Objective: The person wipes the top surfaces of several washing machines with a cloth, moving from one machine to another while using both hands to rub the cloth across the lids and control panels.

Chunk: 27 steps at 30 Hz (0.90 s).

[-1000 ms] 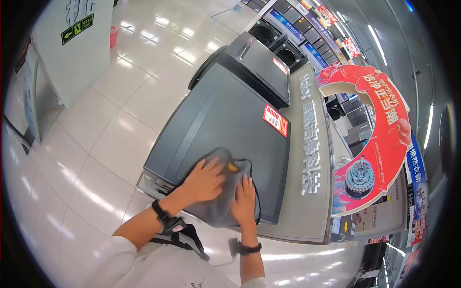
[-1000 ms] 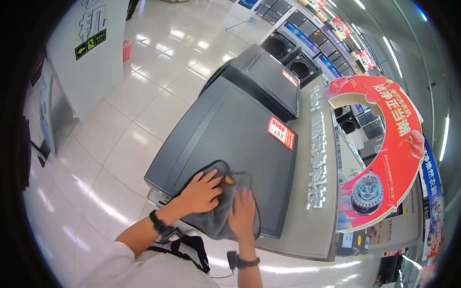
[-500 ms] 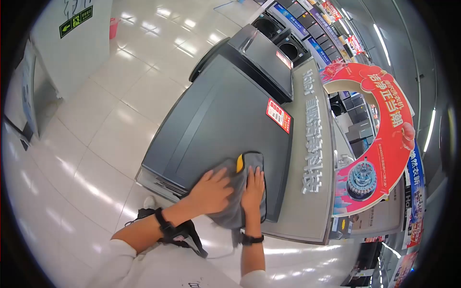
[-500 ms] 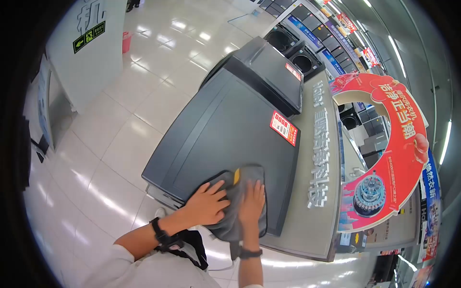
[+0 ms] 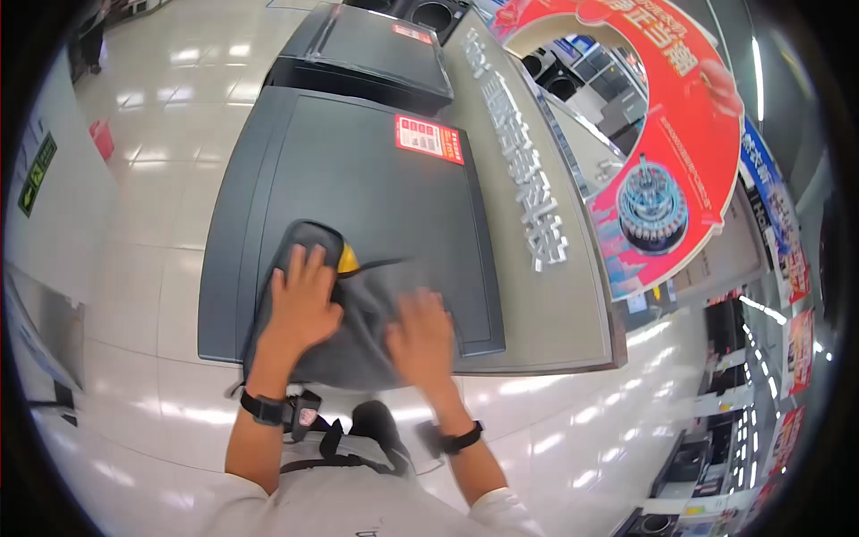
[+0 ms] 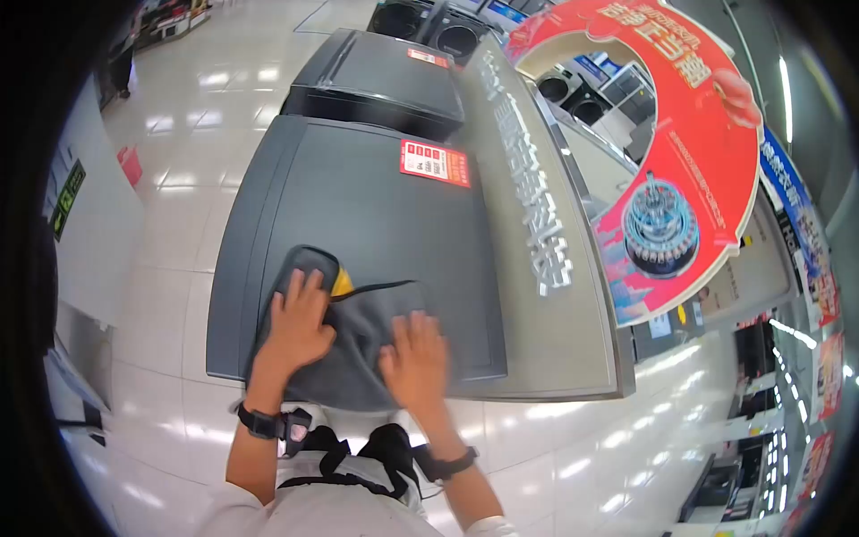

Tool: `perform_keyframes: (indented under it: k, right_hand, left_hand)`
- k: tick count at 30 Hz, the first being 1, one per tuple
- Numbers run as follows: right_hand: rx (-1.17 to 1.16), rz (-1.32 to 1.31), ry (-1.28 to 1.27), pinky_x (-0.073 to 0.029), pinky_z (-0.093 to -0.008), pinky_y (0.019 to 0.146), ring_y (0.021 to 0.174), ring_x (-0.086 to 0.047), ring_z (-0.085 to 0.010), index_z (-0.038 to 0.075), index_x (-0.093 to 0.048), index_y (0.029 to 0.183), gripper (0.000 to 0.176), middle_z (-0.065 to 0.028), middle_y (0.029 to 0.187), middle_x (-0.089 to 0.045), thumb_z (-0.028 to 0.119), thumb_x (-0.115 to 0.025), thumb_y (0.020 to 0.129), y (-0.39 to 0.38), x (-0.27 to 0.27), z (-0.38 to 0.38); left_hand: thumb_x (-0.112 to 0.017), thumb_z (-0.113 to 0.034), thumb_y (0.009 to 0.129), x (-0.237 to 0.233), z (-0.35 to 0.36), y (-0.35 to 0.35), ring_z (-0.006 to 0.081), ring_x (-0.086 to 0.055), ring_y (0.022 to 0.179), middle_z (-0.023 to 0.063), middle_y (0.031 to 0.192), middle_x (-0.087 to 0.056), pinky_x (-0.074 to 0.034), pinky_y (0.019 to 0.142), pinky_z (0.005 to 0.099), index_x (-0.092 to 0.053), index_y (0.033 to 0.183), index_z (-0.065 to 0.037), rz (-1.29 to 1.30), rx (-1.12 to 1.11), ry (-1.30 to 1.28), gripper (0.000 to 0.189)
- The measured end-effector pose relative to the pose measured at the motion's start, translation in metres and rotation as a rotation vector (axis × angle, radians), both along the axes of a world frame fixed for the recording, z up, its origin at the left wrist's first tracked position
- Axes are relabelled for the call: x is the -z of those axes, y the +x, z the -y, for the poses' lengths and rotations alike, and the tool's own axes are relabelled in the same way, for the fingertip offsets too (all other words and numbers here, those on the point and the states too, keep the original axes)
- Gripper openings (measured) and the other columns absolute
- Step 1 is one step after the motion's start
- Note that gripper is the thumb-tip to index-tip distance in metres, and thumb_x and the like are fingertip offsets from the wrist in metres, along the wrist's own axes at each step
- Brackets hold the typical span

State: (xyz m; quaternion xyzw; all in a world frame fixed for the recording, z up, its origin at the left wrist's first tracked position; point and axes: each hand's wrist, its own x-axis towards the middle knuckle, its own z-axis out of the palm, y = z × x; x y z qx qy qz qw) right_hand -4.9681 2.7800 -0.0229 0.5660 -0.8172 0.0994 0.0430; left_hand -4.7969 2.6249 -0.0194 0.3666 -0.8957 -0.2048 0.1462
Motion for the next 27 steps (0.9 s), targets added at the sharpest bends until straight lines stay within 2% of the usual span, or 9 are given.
perform_keyframes:
  k: [3,6,9,12,17,18,22,25,27]
  right_hand:
    - [0.417,-0.029,-0.109,-0.031,-0.0585,0.115,0.148,-0.033,-0.0443,0.007,-0.049,0.148,0.062,-0.0264,0.157,-0.038,0.034,-0.061,0.094,-0.063,0.026,-0.015]
    - [0.319,-0.053,-0.077,-0.031,-0.0581,0.115,0.146,-0.034,-0.0455,0.008,-0.05,0.147,0.063,-0.0267,0.156,-0.04,0.035,-0.063,0.092,-0.064,0.01,0.014]
    - [-0.067,-0.006,-0.116,-0.032,-0.0592,0.113,0.144,-0.036,-0.0465,0.008,-0.052,0.145,0.063,-0.0253,0.154,-0.041,0.036,-0.064,0.09,-0.032,0.001,0.01]
    - [-0.058,0.073,-0.118,-0.033,-0.0609,0.113,0.145,-0.035,-0.0477,0.01,-0.057,0.142,0.057,-0.024,0.155,-0.042,0.034,-0.064,0.091,-0.032,0.005,-0.023]
    - [0.388,-0.013,-0.228,-0.033,-0.0608,0.114,0.145,-0.036,-0.0476,0.011,-0.059,0.139,0.054,-0.0239,0.153,-0.044,0.034,-0.063,0.091,-0.063,0.019,0.005]
    - [0.292,-0.087,-0.135,-0.033,-0.0583,0.114,0.144,-0.038,-0.0446,0.01,-0.057,0.141,0.056,-0.0233,0.153,-0.045,0.034,-0.063,0.091,-0.054,0.012,0.015]
    - [-0.266,0.125,-0.132,-0.033,-0.0552,0.115,0.143,-0.041,-0.0414,0.007,-0.052,0.144,0.06,-0.0239,0.151,-0.047,0.034,-0.063,0.091,-0.021,-0.005,0.004]
    - [0.128,0.018,-0.094,-0.032,-0.0548,0.116,0.145,-0.038,-0.043,0.006,-0.052,0.145,0.061,-0.0248,0.152,-0.046,0.032,-0.062,0.091,-0.071,0.006,-0.029]
    - [0.354,0.175,-0.282,-0.031,-0.0553,0.118,0.146,-0.035,-0.0439,0.005,-0.052,0.145,0.061,-0.026,0.154,-0.043,0.031,-0.062,0.09,-0.07,0.021,-0.022]
  left_hand:
    - [-0.062,-0.023,0.085,-0.001,-0.048,-0.016,0.0437,-0.024,0.152,0.0192,0.159,-0.037,-0.027,0.113,0.0705,-0.061,0.131,-0.009,-0.047,0.308,0.018,0.049]
    - [-0.06,-0.023,0.087,-0.005,-0.091,-0.019,0.0439,-0.03,0.15,0.0193,0.156,-0.042,-0.03,0.11,0.0697,-0.061,0.127,-0.008,-0.092,0.256,-0.025,0.044]
    - [-0.058,-0.026,0.091,-0.02,-0.062,0.004,0.044,-0.032,0.148,0.0192,0.156,-0.043,-0.033,0.108,0.068,-0.061,0.126,-0.007,0.013,0.097,-0.06,0.04]
    - [-0.058,-0.031,0.092,0.01,-0.017,0.02,0.0419,-0.033,0.148,0.0159,0.155,-0.044,-0.037,0.105,0.0648,-0.06,0.129,-0.011,0.094,-0.302,-0.266,0.042]
    - [-0.057,-0.029,0.093,-0.021,-0.061,-0.023,0.0452,-0.033,0.147,0.0226,0.154,-0.044,-0.035,0.106,0.0649,-0.057,0.13,-0.006,-0.012,0.28,-0.11,0.044]
    - [-0.057,-0.029,0.093,-0.018,-0.069,-0.022,0.0453,-0.034,0.147,0.0236,0.153,-0.045,-0.034,0.107,0.0649,-0.056,0.131,-0.006,-0.038,0.405,-0.06,0.045]
    - [-0.054,-0.032,0.095,0.019,-0.023,0.018,0.0435,-0.037,0.146,0.0235,0.153,-0.045,-0.034,0.108,0.0658,-0.057,0.136,-0.006,0.154,-0.386,-0.315,0.049]
    - [-0.055,-0.033,0.094,-0.021,-0.053,-0.04,0.0426,-0.036,0.147,0.0239,0.155,-0.044,-0.034,0.107,0.0678,-0.056,0.138,-0.006,0.197,-0.139,-0.296,0.052]
    - [-0.057,-0.035,0.093,-0.008,-0.083,-0.054,0.0465,-0.033,0.147,0.0254,0.156,-0.041,-0.033,0.107,0.0705,-0.053,0.142,-0.005,0.035,0.352,-0.2,0.057]
